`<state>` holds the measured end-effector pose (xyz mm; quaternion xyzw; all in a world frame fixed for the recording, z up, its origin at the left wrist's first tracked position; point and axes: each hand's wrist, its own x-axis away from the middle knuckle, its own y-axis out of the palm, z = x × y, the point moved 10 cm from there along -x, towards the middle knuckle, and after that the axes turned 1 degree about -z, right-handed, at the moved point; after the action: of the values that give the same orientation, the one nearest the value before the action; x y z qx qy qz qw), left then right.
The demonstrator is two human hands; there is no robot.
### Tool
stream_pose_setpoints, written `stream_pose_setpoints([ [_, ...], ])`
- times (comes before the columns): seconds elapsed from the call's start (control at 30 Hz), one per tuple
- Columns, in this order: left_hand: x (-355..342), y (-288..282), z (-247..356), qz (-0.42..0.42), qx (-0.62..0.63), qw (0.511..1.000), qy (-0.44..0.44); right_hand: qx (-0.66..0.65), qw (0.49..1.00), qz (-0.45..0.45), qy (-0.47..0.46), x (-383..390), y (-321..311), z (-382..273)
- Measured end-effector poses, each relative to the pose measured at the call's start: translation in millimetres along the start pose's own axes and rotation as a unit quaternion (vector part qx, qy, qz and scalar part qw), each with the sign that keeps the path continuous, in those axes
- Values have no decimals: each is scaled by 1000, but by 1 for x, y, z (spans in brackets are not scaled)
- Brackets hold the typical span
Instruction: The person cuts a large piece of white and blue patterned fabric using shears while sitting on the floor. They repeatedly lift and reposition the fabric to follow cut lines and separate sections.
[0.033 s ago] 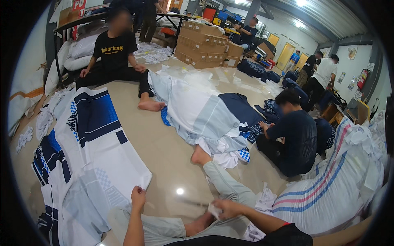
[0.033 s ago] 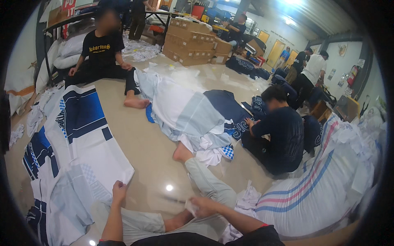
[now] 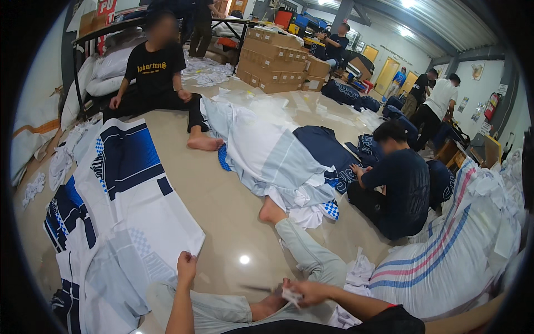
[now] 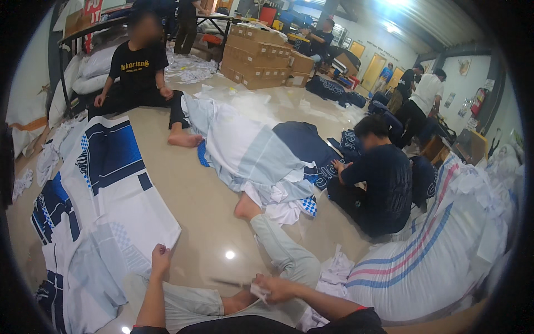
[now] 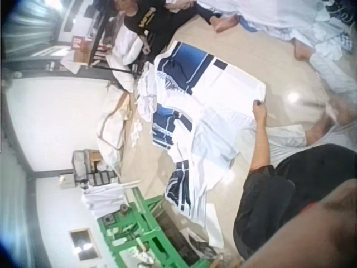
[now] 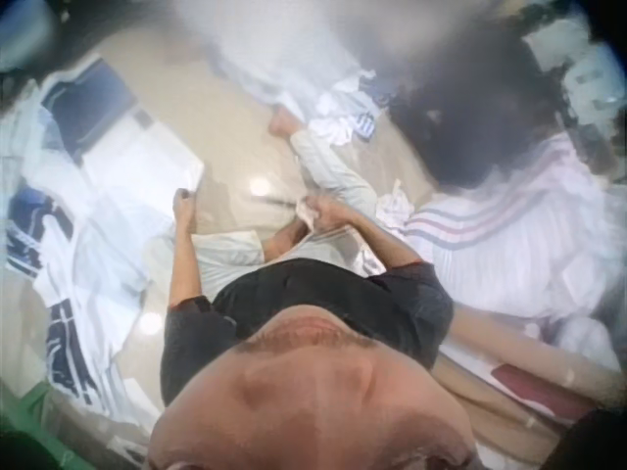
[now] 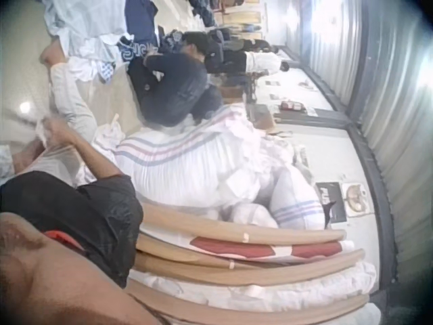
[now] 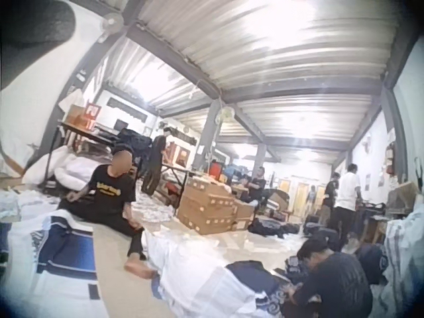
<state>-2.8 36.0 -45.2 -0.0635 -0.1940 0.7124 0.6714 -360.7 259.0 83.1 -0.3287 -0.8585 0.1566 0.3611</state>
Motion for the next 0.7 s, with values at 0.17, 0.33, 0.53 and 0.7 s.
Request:
stream_pose_setpoints([
  [0.17,-13,31,44,-78,127,988,49,38,975,-56,209,83,61,-4],
  [0.33,5,93,144,-123,97,954,254,171,948,-18,268,119,70,-20],
  [0.53,26,101,246,-97,151,943,279,36,988,84,126,12,14,-42],
  [0.7,39,98,285,-191,86,947,244,-555,792,229,-112,-211,-32,-46],
])
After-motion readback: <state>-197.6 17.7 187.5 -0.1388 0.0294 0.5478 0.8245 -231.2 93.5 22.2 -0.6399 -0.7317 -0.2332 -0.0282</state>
